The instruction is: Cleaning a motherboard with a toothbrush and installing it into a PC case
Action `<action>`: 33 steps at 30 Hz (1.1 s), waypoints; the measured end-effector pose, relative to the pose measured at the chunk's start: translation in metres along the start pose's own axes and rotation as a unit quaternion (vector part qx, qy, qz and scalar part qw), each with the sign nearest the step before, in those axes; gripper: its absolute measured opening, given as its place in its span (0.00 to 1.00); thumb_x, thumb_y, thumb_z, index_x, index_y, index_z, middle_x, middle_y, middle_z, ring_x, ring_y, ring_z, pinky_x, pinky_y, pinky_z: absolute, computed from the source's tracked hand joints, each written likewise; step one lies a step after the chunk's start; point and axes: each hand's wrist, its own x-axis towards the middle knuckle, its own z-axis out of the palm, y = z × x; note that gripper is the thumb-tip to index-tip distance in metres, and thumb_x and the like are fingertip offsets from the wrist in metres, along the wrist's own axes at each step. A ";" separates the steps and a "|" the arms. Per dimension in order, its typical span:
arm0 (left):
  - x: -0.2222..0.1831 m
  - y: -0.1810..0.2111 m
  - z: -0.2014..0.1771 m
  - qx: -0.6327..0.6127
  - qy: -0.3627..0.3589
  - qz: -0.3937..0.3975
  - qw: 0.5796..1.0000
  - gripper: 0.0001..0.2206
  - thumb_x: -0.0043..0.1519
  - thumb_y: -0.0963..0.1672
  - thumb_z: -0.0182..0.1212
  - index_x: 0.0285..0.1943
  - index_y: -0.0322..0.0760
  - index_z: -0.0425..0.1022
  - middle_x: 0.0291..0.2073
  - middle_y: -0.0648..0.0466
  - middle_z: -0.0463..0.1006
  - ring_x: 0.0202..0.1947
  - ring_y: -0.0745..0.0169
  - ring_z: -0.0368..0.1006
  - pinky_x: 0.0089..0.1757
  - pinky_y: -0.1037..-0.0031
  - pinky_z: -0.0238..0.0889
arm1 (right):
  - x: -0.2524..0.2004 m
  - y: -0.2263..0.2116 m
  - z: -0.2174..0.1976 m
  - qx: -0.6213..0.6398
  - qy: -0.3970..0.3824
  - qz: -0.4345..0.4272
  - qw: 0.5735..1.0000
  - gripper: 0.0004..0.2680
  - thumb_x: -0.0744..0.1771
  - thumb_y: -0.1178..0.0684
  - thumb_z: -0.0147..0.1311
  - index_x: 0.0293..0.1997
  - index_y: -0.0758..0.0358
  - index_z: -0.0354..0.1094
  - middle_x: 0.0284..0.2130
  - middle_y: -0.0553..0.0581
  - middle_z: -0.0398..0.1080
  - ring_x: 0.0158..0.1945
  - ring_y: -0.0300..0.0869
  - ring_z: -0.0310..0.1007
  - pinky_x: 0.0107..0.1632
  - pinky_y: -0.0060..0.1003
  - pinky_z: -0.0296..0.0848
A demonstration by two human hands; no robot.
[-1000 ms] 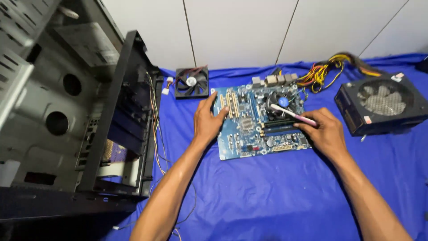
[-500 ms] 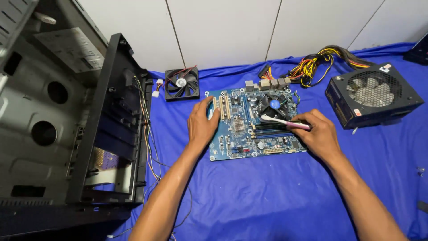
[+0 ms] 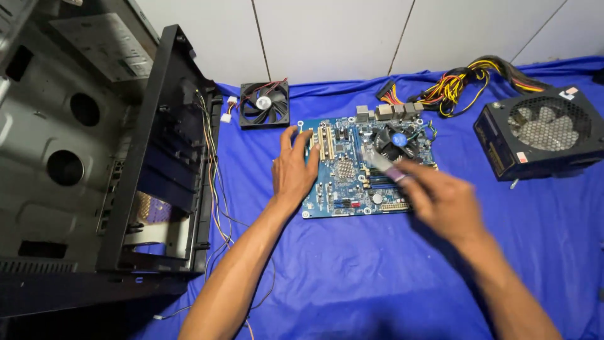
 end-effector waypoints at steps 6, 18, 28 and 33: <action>-0.002 0.001 0.002 0.025 0.010 0.013 1.000 0.16 0.62 0.46 0.59 0.59 0.38 0.74 0.62 0.42 0.68 0.35 0.36 0.78 0.35 0.50 0.72 | -0.015 -0.026 0.028 0.002 -0.105 -0.099 0.990 0.15 0.62 0.57 0.58 0.55 0.60 0.75 0.23 0.47 0.63 0.12 0.35 0.58 0.14 0.32 0.66; 0.000 0.002 0.004 0.051 -0.014 0.007 0.999 0.17 0.64 0.46 0.57 0.60 0.36 0.71 0.60 0.41 0.69 0.27 0.44 0.78 0.30 0.55 0.74 | -0.027 -0.040 0.039 -0.132 -0.097 -0.060 0.985 0.13 0.64 0.55 0.55 0.55 0.60 0.70 0.28 0.51 0.66 0.08 0.41 0.61 0.11 0.38 0.69; -0.005 0.004 0.000 0.041 -0.007 -0.006 0.999 0.17 0.62 0.46 0.57 0.60 0.37 0.73 0.61 0.43 0.70 0.34 0.36 0.78 0.35 0.51 0.72 | -0.040 -0.072 0.050 -0.178 -0.197 0.021 0.964 0.16 0.65 0.53 0.51 0.59 0.65 0.59 0.37 0.62 0.68 0.18 0.58 0.77 0.22 0.55 0.78; -0.004 0.001 0.005 0.037 -0.005 0.000 0.999 0.18 0.62 0.45 0.57 0.61 0.38 0.72 0.61 0.43 0.69 0.30 0.35 0.78 0.33 0.50 0.72 | -0.038 -0.081 0.051 -0.139 -0.184 0.046 0.972 0.15 0.66 0.53 0.49 0.58 0.64 0.62 0.37 0.68 0.71 0.19 0.63 0.75 0.23 0.58 0.77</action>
